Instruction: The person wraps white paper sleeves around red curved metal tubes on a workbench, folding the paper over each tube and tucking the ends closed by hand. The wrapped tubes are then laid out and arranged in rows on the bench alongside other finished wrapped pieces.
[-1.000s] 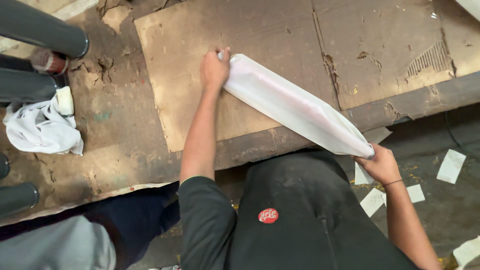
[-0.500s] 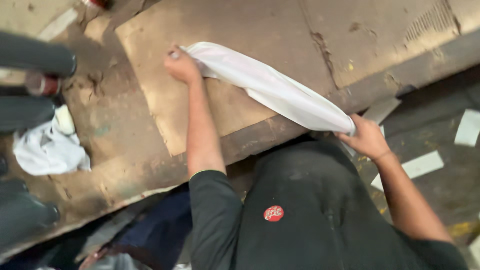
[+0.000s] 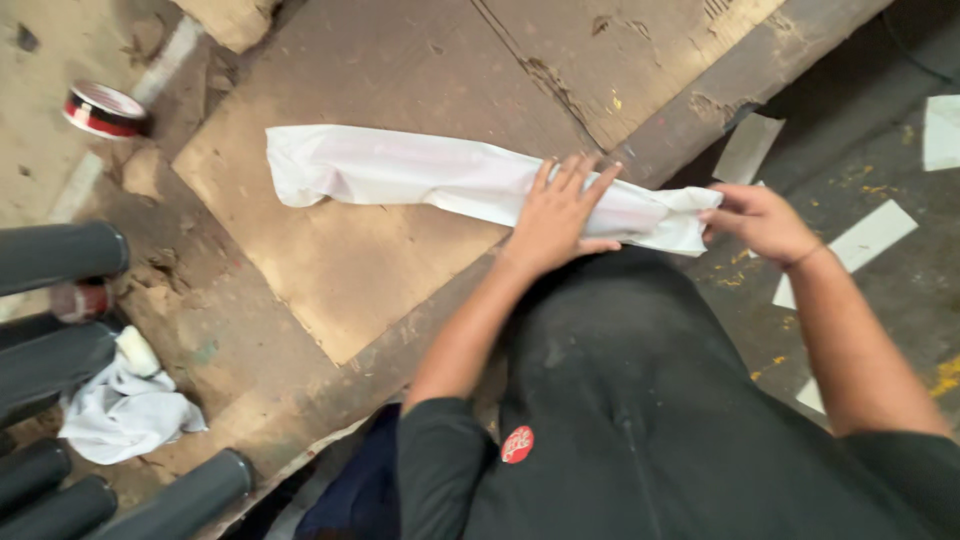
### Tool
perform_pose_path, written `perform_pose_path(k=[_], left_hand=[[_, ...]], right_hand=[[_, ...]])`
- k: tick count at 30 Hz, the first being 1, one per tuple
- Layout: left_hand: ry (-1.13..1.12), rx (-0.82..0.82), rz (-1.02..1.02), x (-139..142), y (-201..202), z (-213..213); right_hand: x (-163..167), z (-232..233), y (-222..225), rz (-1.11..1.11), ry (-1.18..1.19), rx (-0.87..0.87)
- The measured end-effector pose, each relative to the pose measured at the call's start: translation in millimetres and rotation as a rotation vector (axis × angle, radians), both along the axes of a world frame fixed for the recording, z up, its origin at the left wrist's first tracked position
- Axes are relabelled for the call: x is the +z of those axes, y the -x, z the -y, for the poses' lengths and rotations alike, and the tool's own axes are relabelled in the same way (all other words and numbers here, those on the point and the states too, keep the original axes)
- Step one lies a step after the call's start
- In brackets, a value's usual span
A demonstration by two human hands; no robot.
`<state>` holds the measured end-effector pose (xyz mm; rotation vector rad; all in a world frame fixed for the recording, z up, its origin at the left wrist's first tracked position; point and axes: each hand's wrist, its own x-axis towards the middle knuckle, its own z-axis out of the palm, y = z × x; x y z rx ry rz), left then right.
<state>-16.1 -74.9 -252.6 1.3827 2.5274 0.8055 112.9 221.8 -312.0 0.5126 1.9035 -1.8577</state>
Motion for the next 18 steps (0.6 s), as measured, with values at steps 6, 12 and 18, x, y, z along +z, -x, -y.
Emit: perform_pose_path(k=[6,12,18], left_hand=[[0.045,0.058,-0.085,-20,-2,0],[0.020,0.045,-0.110,-29,-7,-4],[0.038,0.065,-0.127,-21,-10,-5]], right_hand=[[57,13,-10,-0.554,-0.773,-0.098],[61,69,15,-0.433,-1.230,0.522],[9,65,0,-0.406,-1.061,0.408]])
